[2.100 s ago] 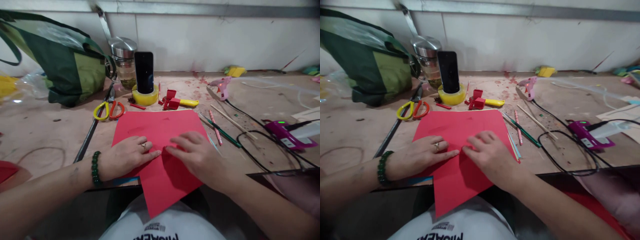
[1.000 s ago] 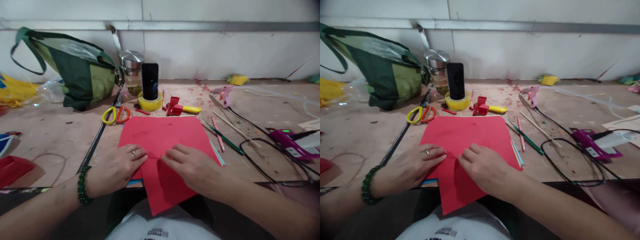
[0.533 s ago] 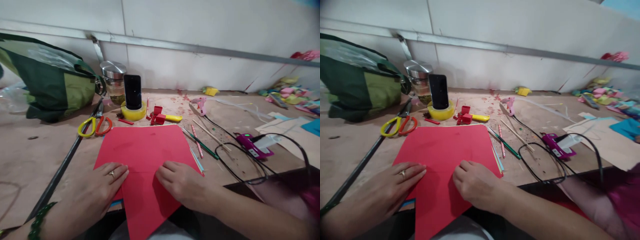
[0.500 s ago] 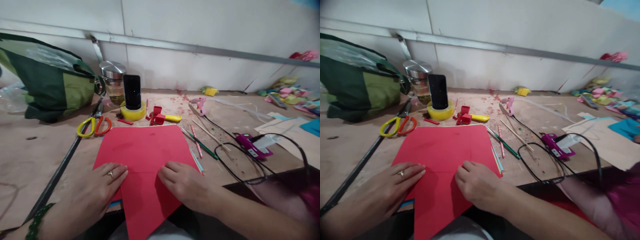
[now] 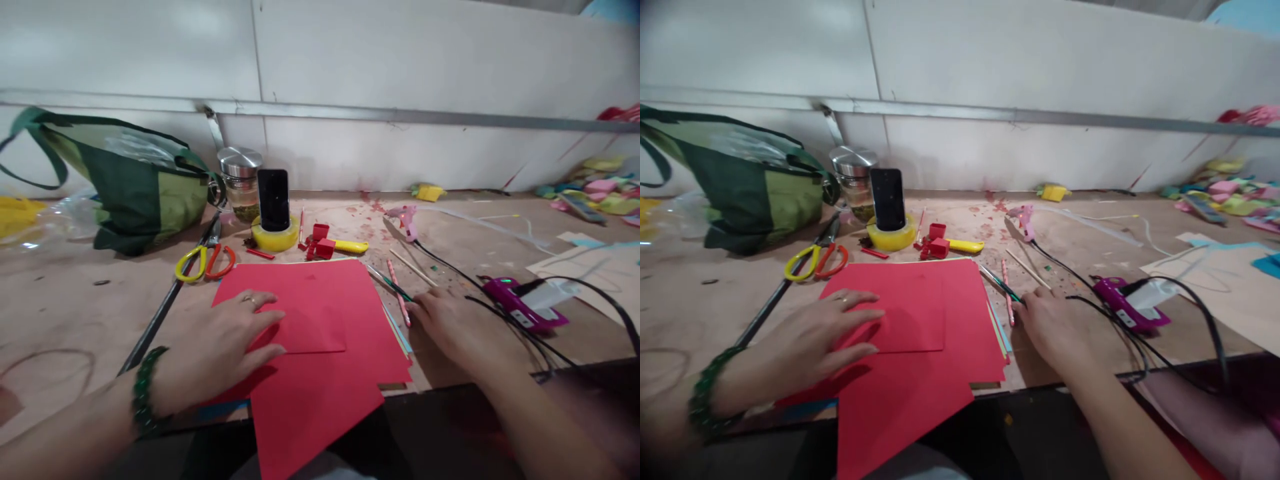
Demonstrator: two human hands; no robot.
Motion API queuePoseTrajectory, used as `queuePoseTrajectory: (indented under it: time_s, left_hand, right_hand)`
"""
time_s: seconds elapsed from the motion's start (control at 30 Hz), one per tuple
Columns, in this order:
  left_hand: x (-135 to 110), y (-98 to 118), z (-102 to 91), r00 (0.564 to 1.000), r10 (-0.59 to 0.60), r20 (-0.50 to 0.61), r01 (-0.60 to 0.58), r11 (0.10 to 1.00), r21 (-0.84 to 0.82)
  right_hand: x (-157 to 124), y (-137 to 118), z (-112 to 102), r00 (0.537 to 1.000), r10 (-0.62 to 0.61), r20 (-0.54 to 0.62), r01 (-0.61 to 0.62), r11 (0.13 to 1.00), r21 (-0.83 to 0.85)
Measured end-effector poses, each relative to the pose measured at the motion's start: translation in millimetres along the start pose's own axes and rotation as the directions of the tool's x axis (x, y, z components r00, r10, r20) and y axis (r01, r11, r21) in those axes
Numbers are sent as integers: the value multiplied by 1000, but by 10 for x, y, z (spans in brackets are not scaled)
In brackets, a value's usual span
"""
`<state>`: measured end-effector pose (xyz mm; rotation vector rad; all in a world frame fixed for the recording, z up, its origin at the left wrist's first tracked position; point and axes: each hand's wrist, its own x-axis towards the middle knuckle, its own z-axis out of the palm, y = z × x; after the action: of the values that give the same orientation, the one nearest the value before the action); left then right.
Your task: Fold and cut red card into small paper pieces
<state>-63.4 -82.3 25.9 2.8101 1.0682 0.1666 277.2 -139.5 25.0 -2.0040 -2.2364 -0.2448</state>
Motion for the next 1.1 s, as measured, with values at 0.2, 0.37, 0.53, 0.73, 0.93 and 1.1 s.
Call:
queuePoseTrajectory:
  time_s: [0.2,0.37,0.53,0.73,0.93,1.1]
  left_hand:
    - [444,44,177,1000,-11,20,11,999,-32]
    - [501,44,184,994,-58,89,63,997,-52]
    - [516,27,169,990,-52,133,74,984,-162]
    - [483,6,237,996,-40,85,60,967,-248]
    - [440,23,291,995,76,60,-43,899,-436]
    - [481,85,350,995,93,-19,-87,807,-585]
  right_hand:
    - [-137,112,82,958,284,22,-277,947,-163]
    - [-385,264,91,919,380,-104,-356,914,192]
    - [-450,-40,102,971,228,-73,-159,842,516]
    - [-354,-290,246,983,179,43,-166,764,624]
    - [-417,-253,250,983,180,45,-169,765,622]
    - [-522,-269,195,981,172,92,-190,737,649]
